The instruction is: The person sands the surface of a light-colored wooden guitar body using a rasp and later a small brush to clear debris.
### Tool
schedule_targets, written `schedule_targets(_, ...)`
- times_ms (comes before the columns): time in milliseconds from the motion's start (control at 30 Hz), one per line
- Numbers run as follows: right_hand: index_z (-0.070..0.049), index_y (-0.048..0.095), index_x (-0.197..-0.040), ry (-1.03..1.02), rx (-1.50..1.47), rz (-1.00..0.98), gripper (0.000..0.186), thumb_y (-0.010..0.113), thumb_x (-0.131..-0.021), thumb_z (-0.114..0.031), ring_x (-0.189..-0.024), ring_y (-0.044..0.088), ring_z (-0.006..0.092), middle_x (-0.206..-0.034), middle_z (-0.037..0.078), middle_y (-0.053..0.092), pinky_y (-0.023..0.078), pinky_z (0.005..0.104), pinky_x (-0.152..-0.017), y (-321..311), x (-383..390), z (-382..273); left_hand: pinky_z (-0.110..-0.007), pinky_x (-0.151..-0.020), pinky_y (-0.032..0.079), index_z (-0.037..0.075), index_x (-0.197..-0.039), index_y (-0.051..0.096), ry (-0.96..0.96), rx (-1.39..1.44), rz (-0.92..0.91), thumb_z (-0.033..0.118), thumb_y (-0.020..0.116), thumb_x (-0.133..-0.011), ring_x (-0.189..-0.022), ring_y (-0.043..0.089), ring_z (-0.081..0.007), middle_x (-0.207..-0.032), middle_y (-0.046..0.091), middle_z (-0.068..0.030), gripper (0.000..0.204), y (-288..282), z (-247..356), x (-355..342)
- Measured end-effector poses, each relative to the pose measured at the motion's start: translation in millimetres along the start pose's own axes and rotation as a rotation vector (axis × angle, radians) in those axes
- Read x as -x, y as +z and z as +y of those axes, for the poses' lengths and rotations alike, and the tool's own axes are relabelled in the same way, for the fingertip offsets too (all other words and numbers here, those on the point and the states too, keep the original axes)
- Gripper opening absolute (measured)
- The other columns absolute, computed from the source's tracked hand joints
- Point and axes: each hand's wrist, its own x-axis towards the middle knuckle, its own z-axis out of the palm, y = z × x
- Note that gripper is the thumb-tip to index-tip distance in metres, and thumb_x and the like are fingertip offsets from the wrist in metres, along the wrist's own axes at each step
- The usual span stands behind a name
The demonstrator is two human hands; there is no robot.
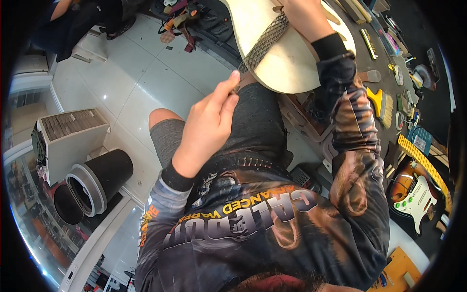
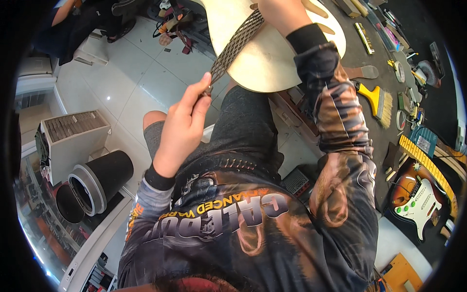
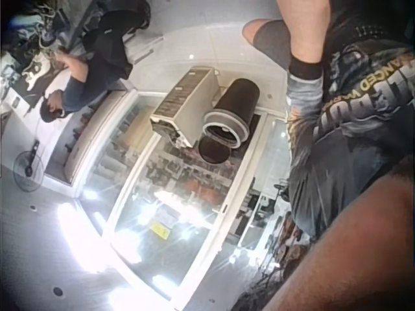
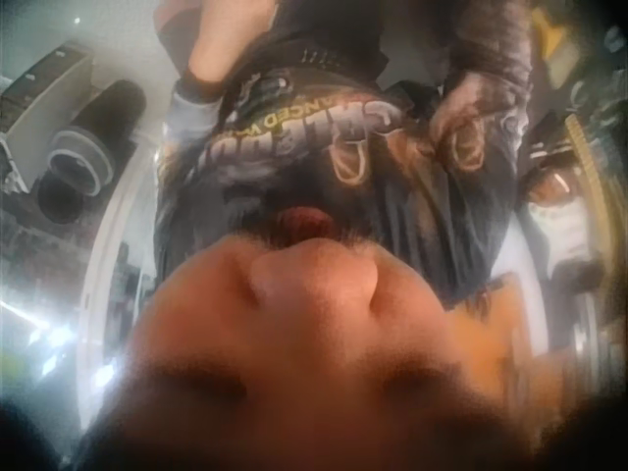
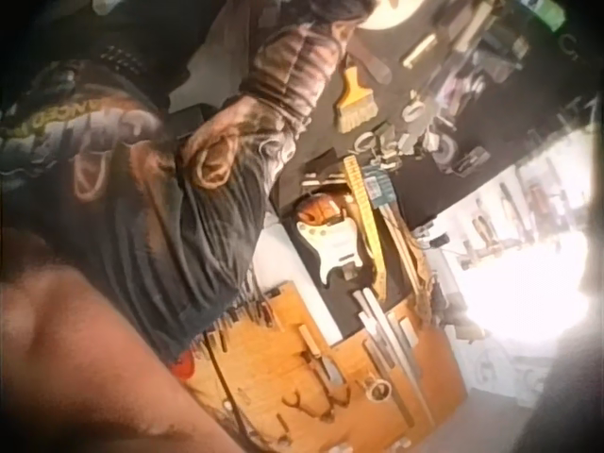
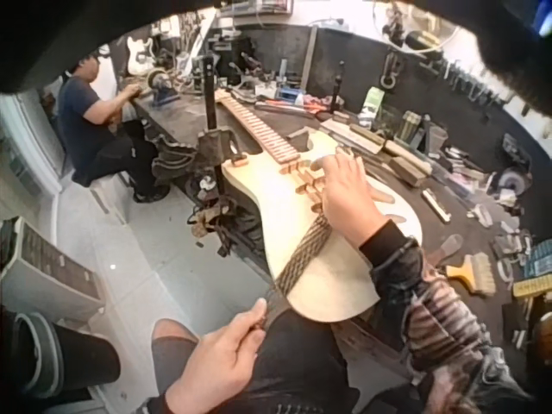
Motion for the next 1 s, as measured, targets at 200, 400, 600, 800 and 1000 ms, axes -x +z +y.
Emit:
schedule_targets(200,-0.002,0.053,-0.126,0.071,-0.212,-0.245,0.039,0.048,-0.089,0.007,-0.138,0.043,0.0496,-0.133,0.027,0.052,0.027,0.0623,-0.120,-52,51,-63,-0.045,-0.086,0.059,0.008,-0.147,0.060,0.133,-0.087,0.002,0.005,0.064,-0.101,-0.101,0.073,-0.0418,-0.119,0.073,-0.0223,0.047,-1,-20,71)
schedule_targets(400,0.002,0.052,-0.124,-0.008,-0.103,-0.014,0.037,0.058,-0.087,0.003,-0.119,0.049,0.0456,-0.118,0.025,0.053,0.035,0.0553,-0.110,-15,8,0,-0.031,-0.081,0.055,0.004,-0.148,0.058,0.065,-0.001,0.017,0.002,0.061,-0.104,-0.082,0.072,-0.0246,-0.100,0.074,-0.0179,0.044,3,0,-4)
schedule_targets(600,-0.009,0.054,-0.133,0.045,-0.153,-0.180,0.055,0.046,-0.082,0.011,-0.152,0.038,0.0410,-0.138,0.018,0.055,0.020,0.0617,-0.127,-32,64,-56,-0.047,-0.081,0.058,0.009,-0.147,0.061,0.088,-0.071,-0.022,0.003,0.067,-0.098,-0.095,0.073,-0.0419,-0.111,0.074,-0.0228,0.049,-7,-26,79)
schedule_targets(800,0.002,0.053,-0.124,0.021,-0.128,-0.090,0.039,0.053,-0.085,0.007,-0.117,0.049,0.0446,-0.118,0.025,0.053,0.036,0.0524,-0.109,-29,13,5,-0.045,-0.079,0.058,0.011,-0.149,0.059,0.083,-0.032,0.005,0.006,0.066,-0.100,-0.090,0.072,-0.0422,-0.102,0.074,-0.0190,0.049,4,0,-3)
schedule_targets(1000,0.000,0.053,-0.124,0.138,-0.227,-0.230,0.036,0.052,-0.089,0.008,-0.137,0.041,0.0499,-0.130,0.028,0.050,0.022,0.0630,-0.123,-49,51,-56,-0.044,-0.079,0.059,0.009,-0.147,0.061,0.129,-0.070,-0.006,0.003,0.067,-0.098,-0.088,0.073,-0.0405,-0.102,0.075,-0.0197,0.050,-5,-25,66)
